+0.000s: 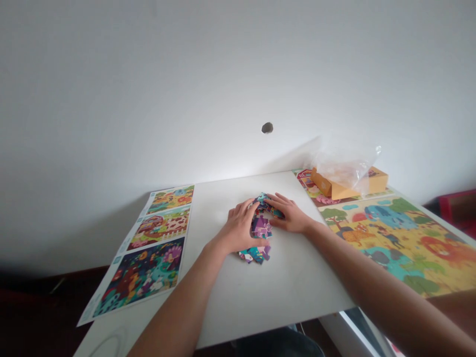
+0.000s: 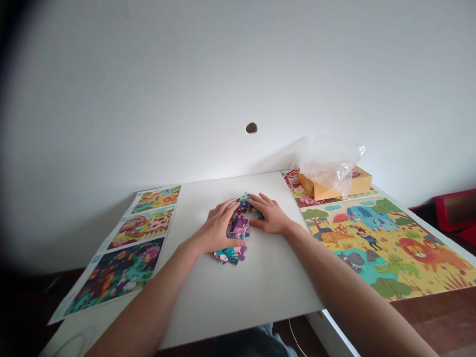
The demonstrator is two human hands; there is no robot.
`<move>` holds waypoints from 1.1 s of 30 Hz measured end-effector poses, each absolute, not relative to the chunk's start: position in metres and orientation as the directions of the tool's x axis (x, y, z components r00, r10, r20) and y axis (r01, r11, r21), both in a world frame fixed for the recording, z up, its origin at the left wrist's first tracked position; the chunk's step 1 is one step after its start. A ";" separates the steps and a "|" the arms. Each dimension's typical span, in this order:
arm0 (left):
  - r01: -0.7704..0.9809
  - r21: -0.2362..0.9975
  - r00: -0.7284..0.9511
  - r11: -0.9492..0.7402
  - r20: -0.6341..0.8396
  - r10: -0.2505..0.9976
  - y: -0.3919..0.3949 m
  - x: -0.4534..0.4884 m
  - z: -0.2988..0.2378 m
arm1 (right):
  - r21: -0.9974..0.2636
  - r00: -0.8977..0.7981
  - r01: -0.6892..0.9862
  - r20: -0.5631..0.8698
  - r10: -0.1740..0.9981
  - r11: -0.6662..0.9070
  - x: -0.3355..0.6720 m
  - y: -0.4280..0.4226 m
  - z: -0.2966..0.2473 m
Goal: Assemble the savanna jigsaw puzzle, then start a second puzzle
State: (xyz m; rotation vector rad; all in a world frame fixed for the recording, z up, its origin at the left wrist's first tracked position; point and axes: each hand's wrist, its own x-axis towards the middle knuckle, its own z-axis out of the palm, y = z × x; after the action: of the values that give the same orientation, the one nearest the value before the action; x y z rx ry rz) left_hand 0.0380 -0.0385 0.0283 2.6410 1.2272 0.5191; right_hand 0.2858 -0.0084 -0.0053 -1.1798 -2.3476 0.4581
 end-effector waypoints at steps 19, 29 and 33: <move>0.923 0.124 0.354 -0.365 0.100 0.930 -0.039 0.032 0.034 | -0.453 -0.498 0.660 0.334 0.800 0.599 0.286 -0.008 -0.005; 0.953 0.207 0.206 -0.221 0.090 0.974 -0.029 0.033 0.023 | -0.478 -0.462 0.639 0.388 0.798 0.602 0.285 -0.009 -0.003; 0.850 0.383 0.279 -0.361 0.254 0.926 -0.019 0.030 0.011 | -0.503 -0.465 0.625 0.375 0.802 0.597 0.285 -0.010 -0.002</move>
State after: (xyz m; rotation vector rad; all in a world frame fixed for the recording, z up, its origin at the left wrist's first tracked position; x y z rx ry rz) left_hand 0.0302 -0.0188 0.0112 2.3696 1.6646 0.6571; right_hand 0.2848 -0.0102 -0.0018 -1.1250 -2.2405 0.3962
